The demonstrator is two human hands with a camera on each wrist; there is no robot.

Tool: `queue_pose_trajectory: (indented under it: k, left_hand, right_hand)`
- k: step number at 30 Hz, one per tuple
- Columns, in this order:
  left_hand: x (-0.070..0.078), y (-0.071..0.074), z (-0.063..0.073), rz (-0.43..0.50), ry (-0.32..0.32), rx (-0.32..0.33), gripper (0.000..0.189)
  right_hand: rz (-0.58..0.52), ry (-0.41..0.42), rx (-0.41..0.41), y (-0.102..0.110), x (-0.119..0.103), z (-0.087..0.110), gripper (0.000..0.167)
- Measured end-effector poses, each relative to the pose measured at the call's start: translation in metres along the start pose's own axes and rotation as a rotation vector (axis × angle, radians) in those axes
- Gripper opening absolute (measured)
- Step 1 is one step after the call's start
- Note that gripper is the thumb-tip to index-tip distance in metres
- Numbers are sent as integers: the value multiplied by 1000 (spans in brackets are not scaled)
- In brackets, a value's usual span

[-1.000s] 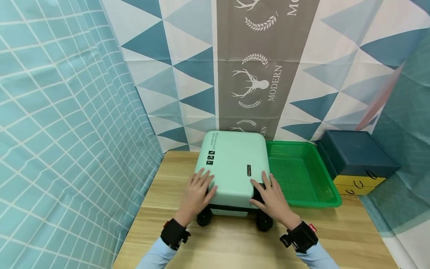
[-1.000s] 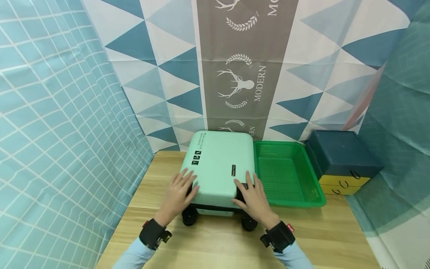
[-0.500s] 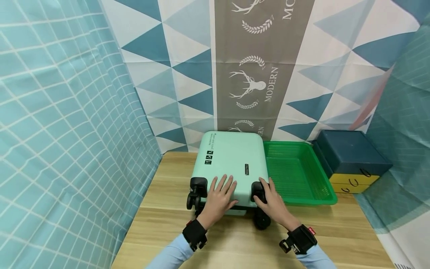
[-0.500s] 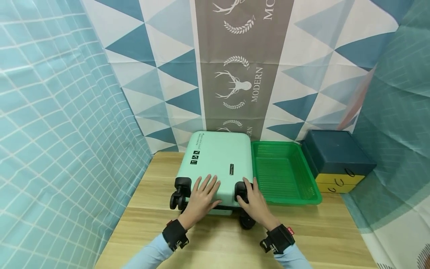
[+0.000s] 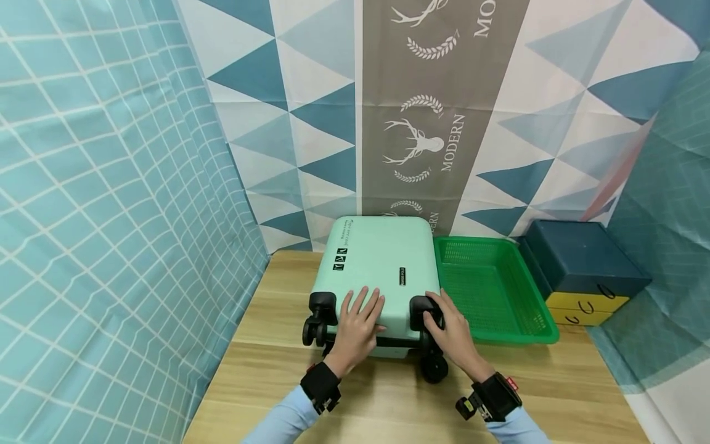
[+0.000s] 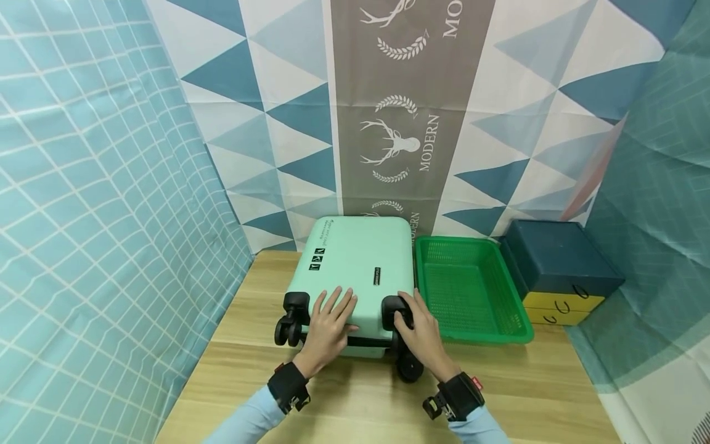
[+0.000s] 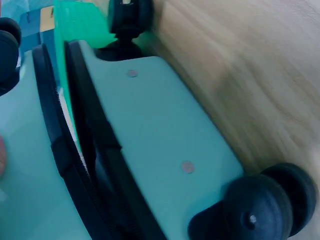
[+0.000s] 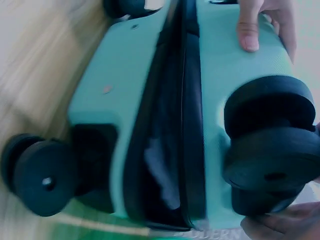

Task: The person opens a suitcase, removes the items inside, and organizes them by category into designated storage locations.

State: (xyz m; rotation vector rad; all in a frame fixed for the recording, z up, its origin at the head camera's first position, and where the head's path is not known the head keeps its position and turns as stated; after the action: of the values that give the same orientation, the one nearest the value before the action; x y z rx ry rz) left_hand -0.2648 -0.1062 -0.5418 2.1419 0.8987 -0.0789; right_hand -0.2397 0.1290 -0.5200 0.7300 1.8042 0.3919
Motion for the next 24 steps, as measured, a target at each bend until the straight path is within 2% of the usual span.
queue_pose_trajectory:
  k: [3,4,8,9,10,11,15,16,19,21,24]
  left_hand:
    - [-8,8,-4,40,35,50,56]
    - [-11,10,-4,55,50,68,56]
    - [-24,17,-4,107,123,156,55]
    - [-27,19,-3,112,142,176,55]
    - [-30,20,-3,117,160,198,55]
    - [-33,20,-2,115,177,217,55]
    - [-46,27,4,119,229,272,58]
    - [-49,29,7,126,239,285,59]
    - [-60,36,18,137,257,321,64]
    - [-65,40,27,133,247,346,72]
    - [-67,45,40,80,185,386,86]
  right_hand:
    - [-51,32,27,4,-15,-8,44]
    - [-47,72,56,-7,4,-18,45]
    - [-115,171,40,-2,-21,-30,45]
    - [-153,223,34,-13,-8,-39,45]
    - [-162,251,26,-14,-13,-43,45]
    - [-186,252,-7,-2,-44,-41,44]
    - [-146,359,-29,-9,-74,-55,46]
    - [-98,377,-23,0,-101,-53,45]
    - [-26,480,-12,-8,-129,-60,51]
    - [16,536,-7,-13,-146,-64,54]
    - [73,610,-8,-23,-167,-68,55]
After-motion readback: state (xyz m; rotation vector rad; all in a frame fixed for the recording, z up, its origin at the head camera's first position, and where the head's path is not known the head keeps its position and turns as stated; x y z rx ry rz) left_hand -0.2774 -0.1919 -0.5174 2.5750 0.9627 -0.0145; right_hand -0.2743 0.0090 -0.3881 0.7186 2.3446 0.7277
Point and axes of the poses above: each hand's wrist, its own z-axis away from the middle knuckle, its own y-axis out of the back of the hand, x = y × z, the point moved 2 cm from there along -z, towards the middle knuckle, and after that the axes turned 15 degrees about -y, right-handed, at the moved point
